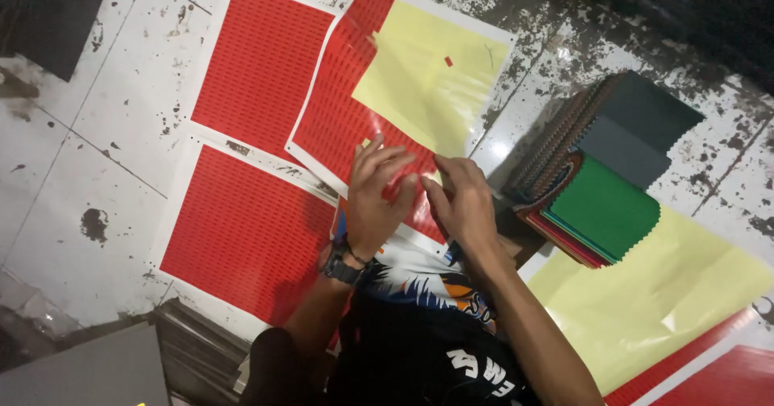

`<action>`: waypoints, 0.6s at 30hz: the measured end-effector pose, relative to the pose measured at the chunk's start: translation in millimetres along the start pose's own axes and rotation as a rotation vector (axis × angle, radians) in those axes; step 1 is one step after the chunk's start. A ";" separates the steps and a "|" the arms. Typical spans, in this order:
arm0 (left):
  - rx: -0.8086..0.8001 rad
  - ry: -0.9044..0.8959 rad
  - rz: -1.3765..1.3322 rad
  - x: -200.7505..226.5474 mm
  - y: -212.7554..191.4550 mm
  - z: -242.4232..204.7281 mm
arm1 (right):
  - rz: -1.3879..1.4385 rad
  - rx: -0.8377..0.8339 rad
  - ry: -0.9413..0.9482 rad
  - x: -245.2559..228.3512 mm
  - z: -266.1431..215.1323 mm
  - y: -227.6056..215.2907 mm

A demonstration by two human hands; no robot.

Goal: The person is peeling small red stickers from a sheet and applying them to the top of fabric swatches to create a sample book.

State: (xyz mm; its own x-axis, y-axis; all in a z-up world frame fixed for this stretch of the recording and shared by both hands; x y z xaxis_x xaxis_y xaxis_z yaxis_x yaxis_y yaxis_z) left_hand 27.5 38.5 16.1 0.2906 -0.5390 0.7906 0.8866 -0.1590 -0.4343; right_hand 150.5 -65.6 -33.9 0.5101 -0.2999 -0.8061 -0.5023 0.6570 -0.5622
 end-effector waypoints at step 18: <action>-0.366 0.264 0.209 -8.6 19.5 -13.8 | -0.001 0.105 0.002 3.6 -12.1 -18.0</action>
State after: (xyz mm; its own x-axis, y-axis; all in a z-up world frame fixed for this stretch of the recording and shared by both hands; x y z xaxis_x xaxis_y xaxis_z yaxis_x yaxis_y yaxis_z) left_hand 37.3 28.7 -5.1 0.3052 -0.7741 0.5546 0.6211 -0.2796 -0.7321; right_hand 152.9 -86.8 -28.9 0.5095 -0.3018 -0.8058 -0.4259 0.7253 -0.5409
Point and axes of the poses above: each hand's wrist, its own z-axis towards the middle knuckle, its own y-axis out of the palm, x = y × z, the point moved 5 cm from there along z, towards the middle knuckle, and after that the axes turned 13 degrees about x, right-handed, at the moved point
